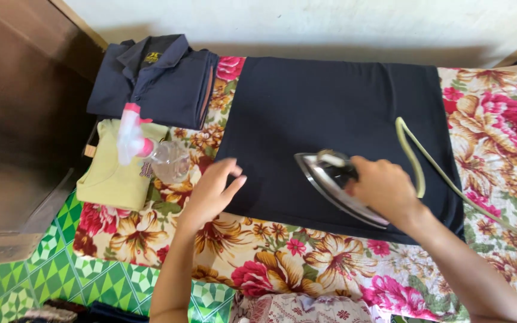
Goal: The recorder is ironing a black t-shirt and organizing other folded shirts on a table.
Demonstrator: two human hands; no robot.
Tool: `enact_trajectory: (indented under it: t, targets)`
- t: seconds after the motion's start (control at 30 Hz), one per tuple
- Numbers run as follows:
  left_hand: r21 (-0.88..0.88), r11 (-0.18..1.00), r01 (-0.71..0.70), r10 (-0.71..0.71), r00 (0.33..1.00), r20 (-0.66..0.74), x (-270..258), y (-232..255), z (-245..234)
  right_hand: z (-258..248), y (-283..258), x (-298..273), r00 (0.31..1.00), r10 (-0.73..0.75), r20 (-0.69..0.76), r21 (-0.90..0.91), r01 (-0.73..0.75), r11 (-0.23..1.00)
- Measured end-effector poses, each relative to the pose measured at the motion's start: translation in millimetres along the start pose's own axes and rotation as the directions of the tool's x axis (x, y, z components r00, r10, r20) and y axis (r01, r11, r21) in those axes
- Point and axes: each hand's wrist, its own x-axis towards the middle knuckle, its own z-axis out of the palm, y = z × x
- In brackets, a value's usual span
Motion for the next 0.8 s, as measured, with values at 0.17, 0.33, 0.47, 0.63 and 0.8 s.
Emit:
enact_trajectory:
  t: [0.17, 0.33, 0.47, 0.63, 0.8]
  targets:
    - [0.203, 0.979, 0.023, 0.006, 0.990, -0.141, 62.4, -46.5, 55.6, -6.9, 39.3, 21.8, 0.984, 0.166, -0.068, 0.068, -0.161, 0.985]
    - [0.387, 0.916, 0.108, -0.015, 0.972, -0.234, 79.4, -82.5, 74.8, -7.8, 75.9, 101.6, 0.966, 0.226, -0.129, 0.117, -0.211, 0.970]
    - [0.381, 0.907, 0.181, -0.110, 0.973, -0.201, 75.5, -91.3, 75.4, -24.8, 88.4, 179.8, 0.929, 0.296, -0.222, 0.195, -0.255, 0.947]
    - [0.429, 0.886, 0.175, -0.116, 0.980, -0.160, 77.4, -98.4, 76.3, -7.4, 133.0, 283.2, 0.891, 0.395, -0.225, 0.246, -0.341, 0.907]
    - [0.344, 0.921, 0.184, -0.133, 0.977, -0.167, 75.8, -100.1, 70.9, -15.1, 141.6, 289.1, 0.968, 0.240, 0.074, 0.442, -0.248, 0.862]
